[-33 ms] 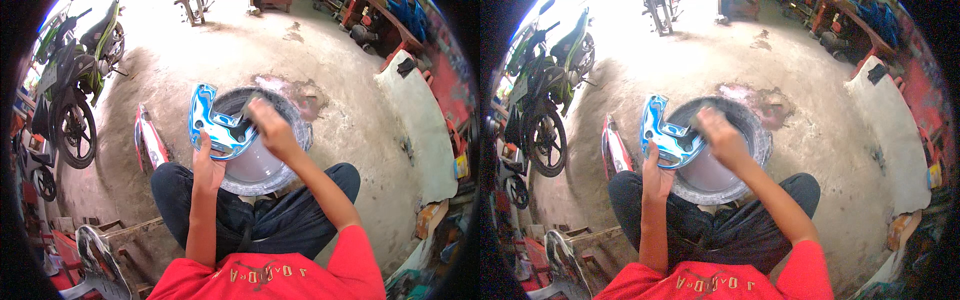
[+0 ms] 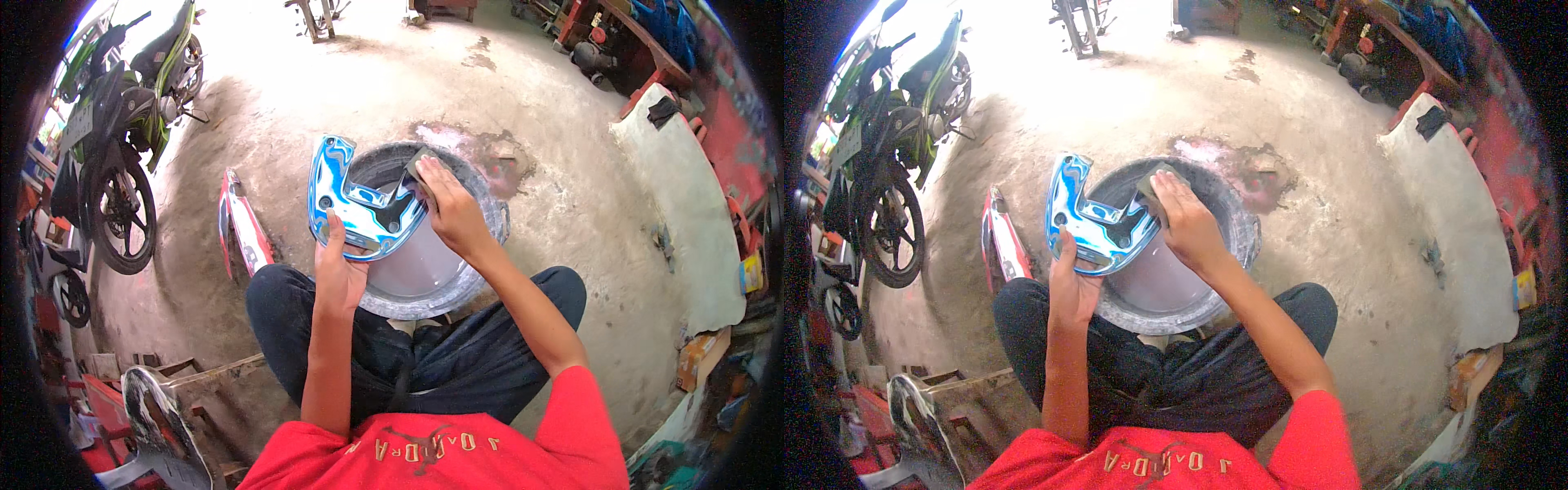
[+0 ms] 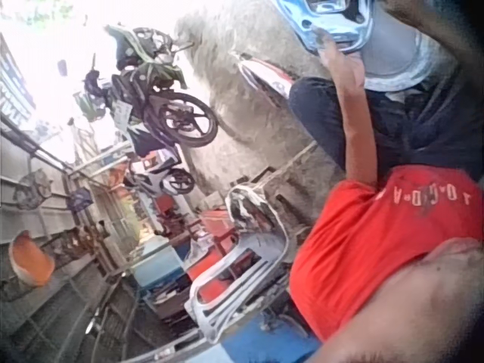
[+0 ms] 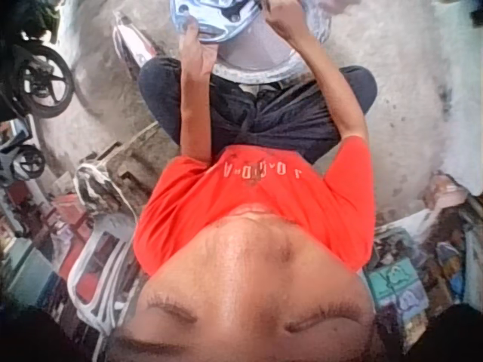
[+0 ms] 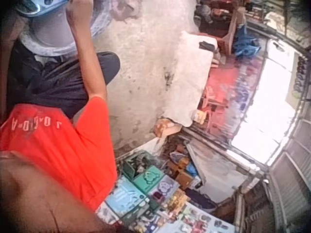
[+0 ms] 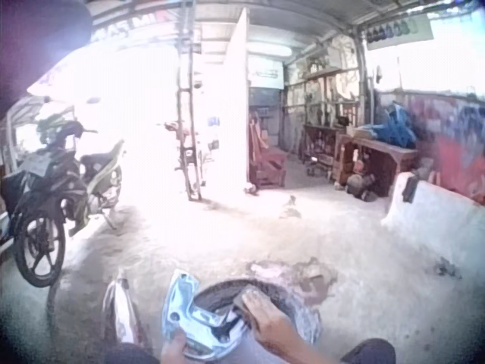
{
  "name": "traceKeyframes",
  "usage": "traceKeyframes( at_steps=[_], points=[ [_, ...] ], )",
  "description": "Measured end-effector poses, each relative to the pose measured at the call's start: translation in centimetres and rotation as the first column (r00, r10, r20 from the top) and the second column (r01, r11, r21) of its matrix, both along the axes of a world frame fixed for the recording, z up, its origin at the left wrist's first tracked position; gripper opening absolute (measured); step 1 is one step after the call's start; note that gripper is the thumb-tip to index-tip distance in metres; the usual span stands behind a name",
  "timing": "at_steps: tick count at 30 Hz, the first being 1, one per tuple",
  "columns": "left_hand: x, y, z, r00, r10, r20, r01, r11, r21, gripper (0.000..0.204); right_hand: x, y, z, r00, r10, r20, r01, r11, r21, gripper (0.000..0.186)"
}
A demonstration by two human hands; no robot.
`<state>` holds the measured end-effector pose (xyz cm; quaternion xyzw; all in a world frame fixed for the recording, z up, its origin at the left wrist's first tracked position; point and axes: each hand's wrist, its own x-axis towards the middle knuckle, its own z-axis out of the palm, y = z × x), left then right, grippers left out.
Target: The person sands a blue and white motorcycle fairing piece using a sanding block, frequently dipping the piece and the block into a basin of water.
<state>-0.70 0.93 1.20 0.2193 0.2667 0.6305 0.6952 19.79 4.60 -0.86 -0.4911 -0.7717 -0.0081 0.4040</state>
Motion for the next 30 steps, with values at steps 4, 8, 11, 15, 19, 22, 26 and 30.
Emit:
traceKeyframes(
  at_steps=[4, 8, 11, 15, 19, 22, 26, 30],
  points=[
    [-1.1, 0.0, -0.9, 0.998, 0.032, -0.055, -0.036, 0.997, -0.062, 0.040, -4.3, -4.9, -0.2, 0.952, 0.280, 0.125, -0.290, 0.955, 0.068, 0.052],
    [-0.8, -0.1, -0.7, 0.995, 0.024, -0.096, -0.028, 0.999, -0.039, 0.046, -1.6, -1.6, 0.3, 0.973, 0.221, 0.062, -0.226, 0.971, 0.083, 0.052],
    [0.2, -0.1, 0.3, 0.998, 0.019, -0.064, -0.020, 1.000, -0.006, 0.049, 0.5, 0.1, -0.6, 0.999, 0.026, 0.047, -0.026, 1.000, -0.012, 0.054],
    [-1.1, 0.3, -1.8, 0.998, 0.029, -0.055, -0.030, 0.999, -0.013, 0.042, -4.2, -5.2, 0.3, 0.935, 0.354, 0.032, -0.355, 0.935, 0.006, 0.058],
    [0.1, -0.2, -0.2, 0.999, 0.040, -0.025, -0.040, 0.999, -0.011, 0.040, -0.1, -0.2, -0.2, 0.997, 0.059, -0.053, -0.062, 0.997, -0.048, 0.055],
    [-0.1, 0.3, -0.6, 0.999, 0.042, -0.019, -0.042, 0.999, -0.002, 0.040, -2.1, -1.8, -1.1, 0.991, 0.130, 0.026, -0.131, 0.991, 0.013, 0.054],
    [-0.7, 0.3, -1.1, 0.994, 0.062, -0.094, -0.066, 0.997, -0.042, 0.044, -3.6, -3.4, -1.0, 0.954, 0.276, 0.116, -0.286, 0.955, 0.082, 0.051],
    [0.4, 0.1, -0.5, 0.998, 0.048, -0.032, -0.049, 0.999, -0.019, 0.047, -0.2, 0.1, -1.5, 0.998, 0.055, -0.001, -0.055, 0.998, 0.003, 0.052]
  ],
)
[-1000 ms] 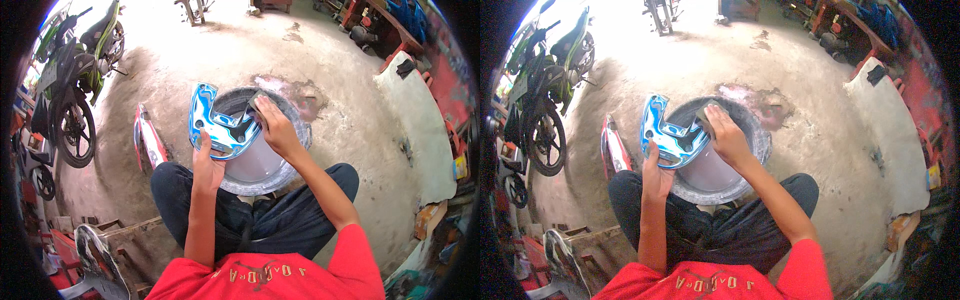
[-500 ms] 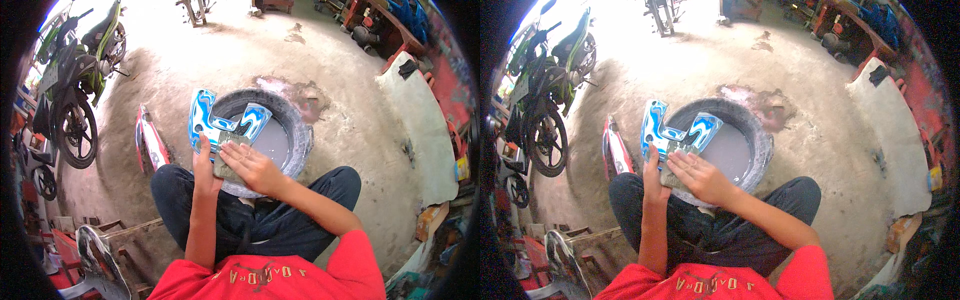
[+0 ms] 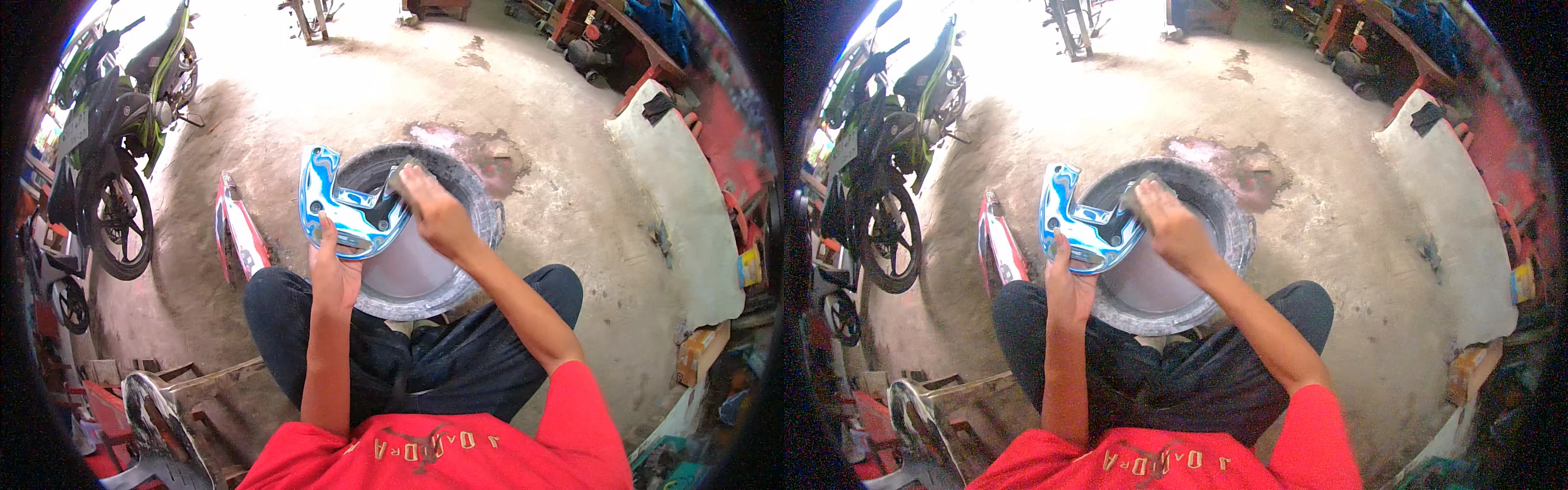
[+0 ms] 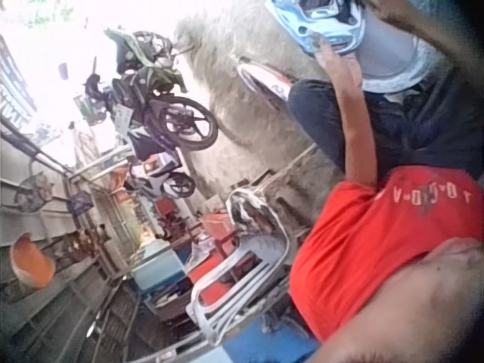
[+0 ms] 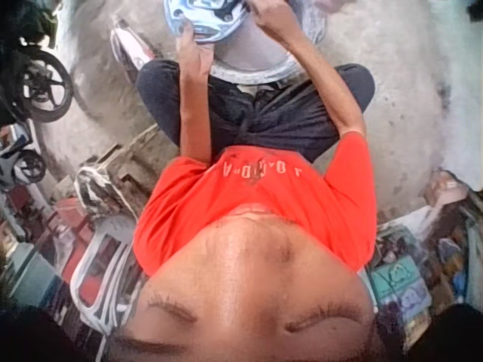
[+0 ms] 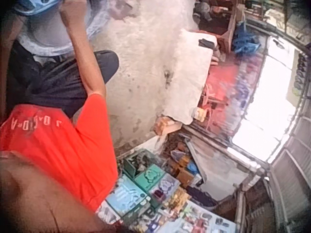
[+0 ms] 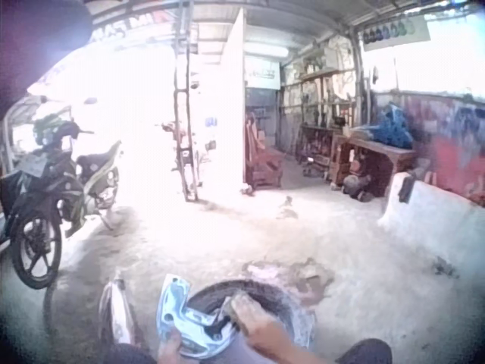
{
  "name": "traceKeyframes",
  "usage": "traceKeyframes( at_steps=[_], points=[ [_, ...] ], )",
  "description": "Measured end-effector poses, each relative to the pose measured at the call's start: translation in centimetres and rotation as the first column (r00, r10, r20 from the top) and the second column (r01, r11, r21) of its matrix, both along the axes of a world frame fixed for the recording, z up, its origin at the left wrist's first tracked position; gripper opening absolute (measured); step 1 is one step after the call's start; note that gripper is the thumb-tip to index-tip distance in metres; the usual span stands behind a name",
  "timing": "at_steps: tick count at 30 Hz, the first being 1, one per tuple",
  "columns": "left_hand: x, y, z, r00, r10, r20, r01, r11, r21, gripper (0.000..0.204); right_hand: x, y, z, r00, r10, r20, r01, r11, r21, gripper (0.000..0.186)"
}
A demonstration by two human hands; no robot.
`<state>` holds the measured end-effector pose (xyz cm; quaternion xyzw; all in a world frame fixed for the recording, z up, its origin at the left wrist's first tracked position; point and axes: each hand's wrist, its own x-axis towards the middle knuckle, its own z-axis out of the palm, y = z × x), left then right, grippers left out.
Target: The person sands a blue and white motorcycle fairing piece using a sanding block, frequently dipping the piece and the block into a basin of water.
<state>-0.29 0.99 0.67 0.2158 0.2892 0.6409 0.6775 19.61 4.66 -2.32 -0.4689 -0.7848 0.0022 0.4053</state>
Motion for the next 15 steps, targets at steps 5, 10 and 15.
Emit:
traceKeyframes(
  at_steps=[5, 10, 15],
  points=[
    [-2.9, 0.4, -1.9, 0.997, -0.021, -0.077, 0.017, 0.999, -0.050, 0.047, -4.2, -4.9, 1.4, 0.924, 0.362, 0.126, -0.375, 0.920, 0.109, 0.055],
    [-0.8, 0.0, 0.7, 1.000, 0.004, 0.001, -0.004, 1.000, 0.004, 0.044, -0.3, -1.5, 0.5, 0.988, 0.055, 0.146, -0.066, 0.995, 0.072, 0.051],
    [-2.3, 0.5, -1.0, 0.999, 0.031, -0.042, -0.032, 0.999, -0.022, 0.044, -3.4, -4.7, 2.1, 0.918, 0.366, 0.149, -0.385, 0.915, 0.124, 0.050]
  ],
)
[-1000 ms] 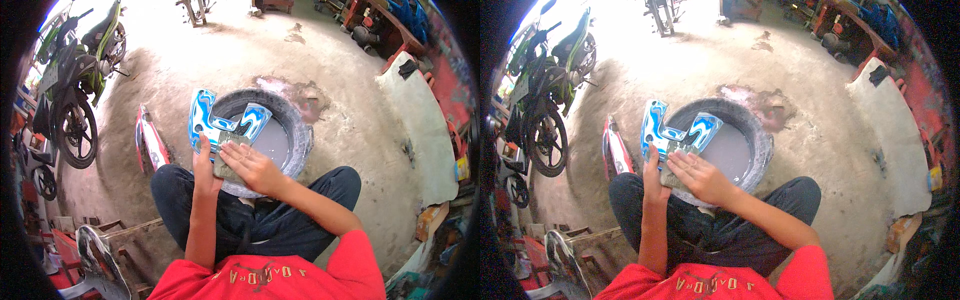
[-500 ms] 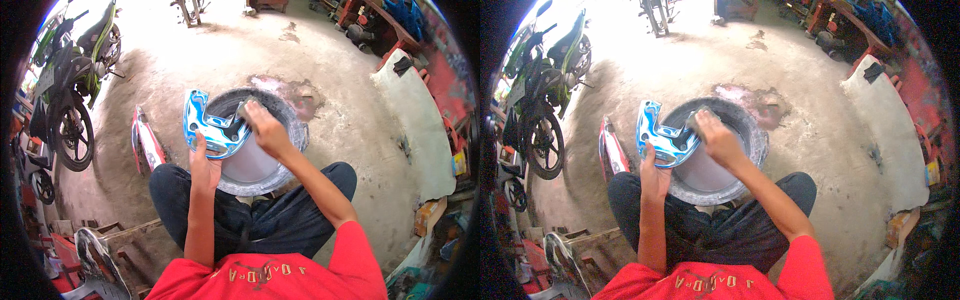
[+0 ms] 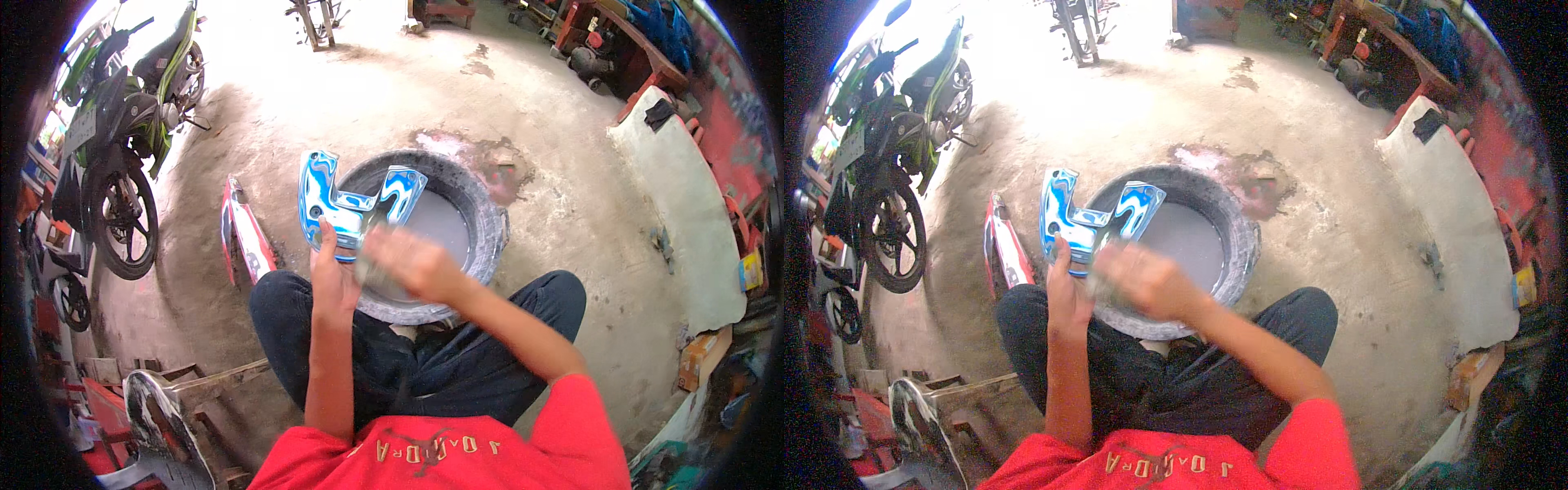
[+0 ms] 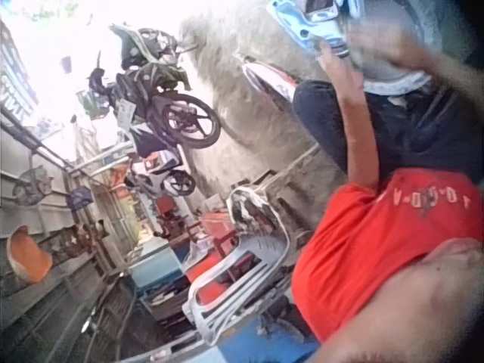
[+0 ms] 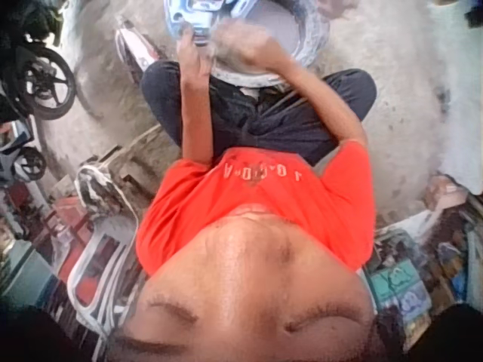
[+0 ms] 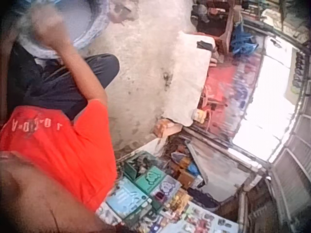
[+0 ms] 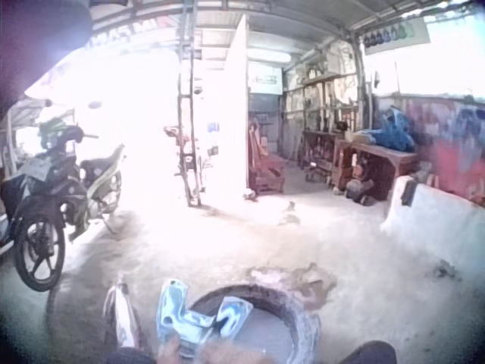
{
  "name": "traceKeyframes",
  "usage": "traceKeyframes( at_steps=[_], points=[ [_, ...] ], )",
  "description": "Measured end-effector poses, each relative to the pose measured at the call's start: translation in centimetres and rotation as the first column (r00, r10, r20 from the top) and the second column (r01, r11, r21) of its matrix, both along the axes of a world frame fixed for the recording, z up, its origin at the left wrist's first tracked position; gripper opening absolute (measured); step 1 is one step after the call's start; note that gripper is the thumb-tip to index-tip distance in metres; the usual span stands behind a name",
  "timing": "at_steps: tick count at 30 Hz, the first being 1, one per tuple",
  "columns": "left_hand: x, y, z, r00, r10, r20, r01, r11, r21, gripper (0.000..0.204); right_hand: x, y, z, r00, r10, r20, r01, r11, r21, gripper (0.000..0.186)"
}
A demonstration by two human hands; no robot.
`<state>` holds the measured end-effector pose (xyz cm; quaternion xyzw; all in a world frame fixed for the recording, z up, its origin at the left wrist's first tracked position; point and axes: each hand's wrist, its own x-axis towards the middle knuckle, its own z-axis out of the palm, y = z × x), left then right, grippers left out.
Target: The person sands a blue and white motorcycle fairing piece using a sanding block, frequently dipping the piece and the block into a basin of water.
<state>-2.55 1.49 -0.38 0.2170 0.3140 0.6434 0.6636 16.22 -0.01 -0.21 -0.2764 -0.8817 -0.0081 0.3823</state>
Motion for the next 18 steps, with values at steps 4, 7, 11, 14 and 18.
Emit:
traceKeyframes(
  at_steps=[4, 7, 11, 14, 18],
  points=[
    [0.7, -0.2, 2.1, 0.998, -0.010, 0.069, 0.007, 0.999, 0.037, 0.043, 2.9, 3.8, -0.8, 0.918, -0.393, -0.054, 0.389, 0.918, -0.072, 0.052],
    [-0.5, -0.1, 0.9, 0.999, -0.002, 0.039, 0.001, 1.000, 0.019, 0.041, -1.1, -1.2, -0.9, 0.995, -0.098, -0.008, 0.098, 0.995, 0.002, 0.051],
    [0.3, -0.7, 2.1, 1.000, -0.013, 0.023, 0.012, 1.000, 0.022, 0.042, 2.5, 3.4, -0.5, 0.953, -0.301, -0.012, 0.300, 0.951, -0.074, 0.049],
    [1.1, -0.3, 1.7, 0.995, -0.064, 0.079, 0.060, 0.997, 0.052, 0.045, 3.8, 4.2, -1.8, 0.928, -0.372, 0.001, 0.371, 0.927, -0.052, 0.047],
    [0.0, -0.4, 0.4, 0.995, -0.044, -0.090, 0.039, 0.997, -0.061, 0.044, -1.1, -0.9, 0.2, 0.997, -0.081, 0.011, 0.082, 0.996, -0.027, 0.043]
  ],
)
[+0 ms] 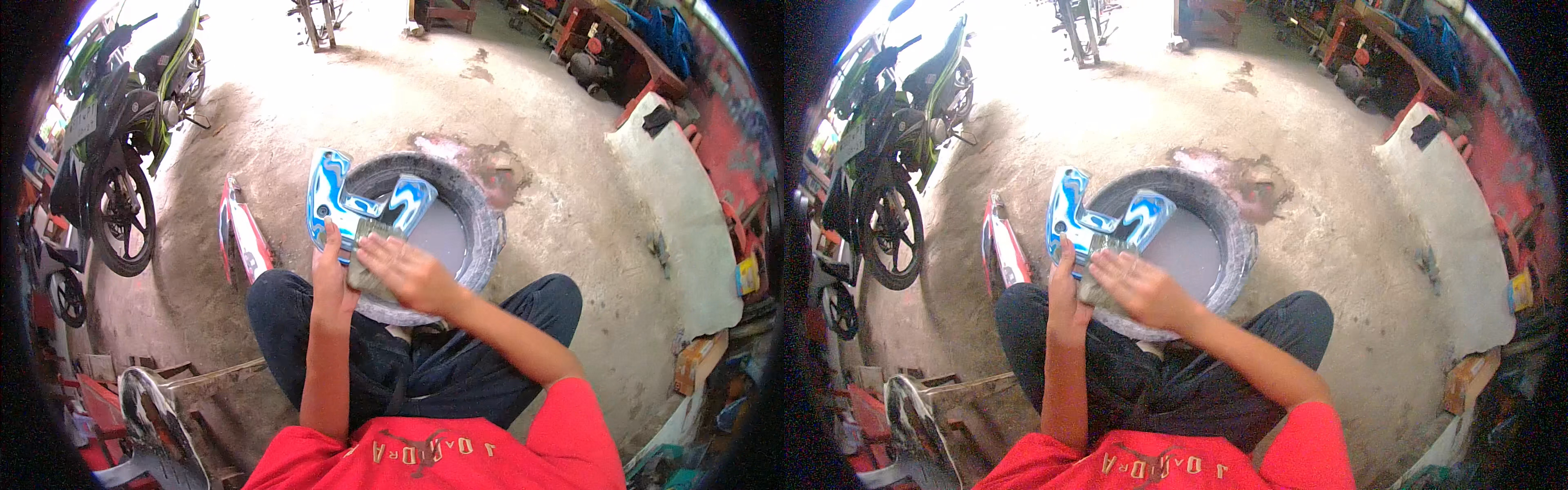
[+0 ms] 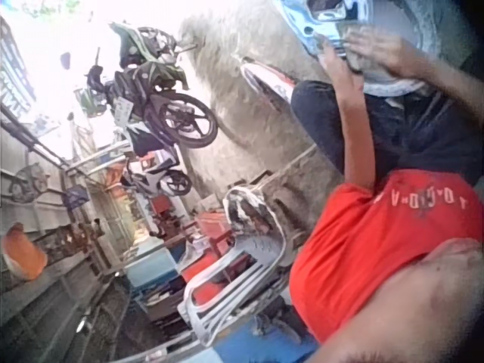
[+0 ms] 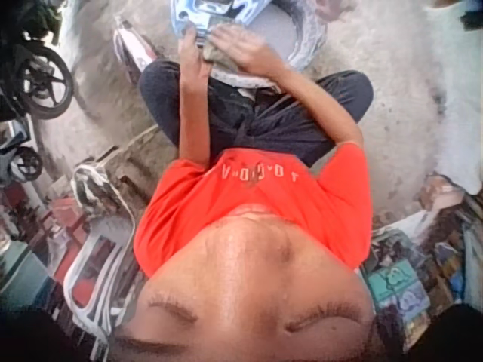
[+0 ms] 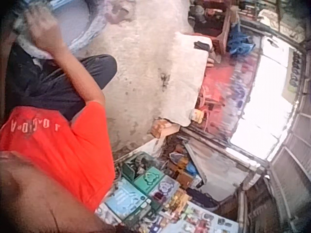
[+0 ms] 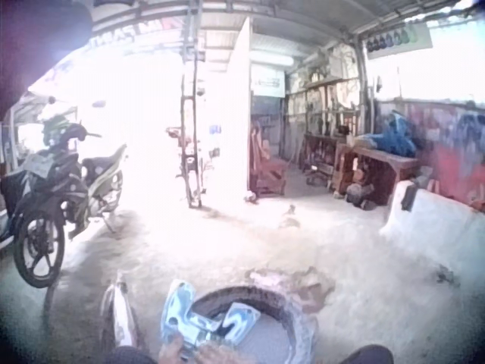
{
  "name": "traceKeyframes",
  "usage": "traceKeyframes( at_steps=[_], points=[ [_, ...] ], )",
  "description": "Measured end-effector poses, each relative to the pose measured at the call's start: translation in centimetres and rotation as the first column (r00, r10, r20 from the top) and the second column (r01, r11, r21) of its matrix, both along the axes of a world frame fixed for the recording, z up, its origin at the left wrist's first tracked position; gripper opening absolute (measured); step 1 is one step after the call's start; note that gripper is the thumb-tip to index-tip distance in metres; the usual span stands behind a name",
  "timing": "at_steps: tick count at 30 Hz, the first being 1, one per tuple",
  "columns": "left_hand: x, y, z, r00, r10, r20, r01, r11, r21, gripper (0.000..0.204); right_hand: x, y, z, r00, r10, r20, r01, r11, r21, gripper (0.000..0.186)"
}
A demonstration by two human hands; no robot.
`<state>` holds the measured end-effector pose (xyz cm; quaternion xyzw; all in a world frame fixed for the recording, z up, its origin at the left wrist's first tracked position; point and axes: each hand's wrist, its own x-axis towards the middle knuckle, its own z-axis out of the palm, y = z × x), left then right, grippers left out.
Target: The person sands a blue and white motorcycle fairing piece using a sanding block, frequently dipping the piece and the block into a basin of water.
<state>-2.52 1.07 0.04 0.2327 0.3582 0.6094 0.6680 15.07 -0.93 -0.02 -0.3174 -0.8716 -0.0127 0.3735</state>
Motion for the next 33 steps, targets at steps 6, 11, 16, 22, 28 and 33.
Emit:
traceKeyframes(
  at_steps=[6, 11, 16, 22, 28, 33],
  points=[
    [1.4, -0.2, 1.1, 0.991, -0.047, 0.123, 0.037, 0.996, 0.083, 0.044, 3.7, 4.5, -2.4, 0.968, -0.243, -0.057, 0.241, 0.970, -0.040, 0.051],
    [1.0, -0.1, 0.4, 0.994, -0.014, 0.109, 0.010, 0.999, 0.039, 0.046, 2.2, 2.4, -1.6, 0.994, -0.070, -0.084, 0.065, 0.996, -0.054, 0.052],
    [1.0, -0.1, 1.2, 0.991, -0.035, 0.132, 0.026, 0.997, 0.069, 0.046, 3.3, 4.1, -1.6, 0.986, -0.160, -0.038, 0.161, 0.987, 0.011, 0.047],
    [1.5, -0.1, 0.9, 0.989, -0.060, 0.136, 0.052, 0.997, 0.065, 0.044, 4.7, 5.3, -1.8, 0.960, -0.273, -0.068, 0.268, 0.961, -0.076, 0.047],
    [0.4, -0.1, 0.3, 0.995, -0.069, 0.075, 0.067, 0.997, 0.033, 0.046, 0.3, 0.6, -1.2, 0.997, -0.022, -0.072, 0.020, 1.000, -0.023, 0.048],
    [1.7, -0.3, 0.9, 0.994, -0.023, 0.108, 0.015, 0.997, 0.074, 0.048, 4.5, 4.9, -1.9, 0.942, -0.293, -0.163, 0.263, 0.947, -0.182, 0.049]
  ],
)
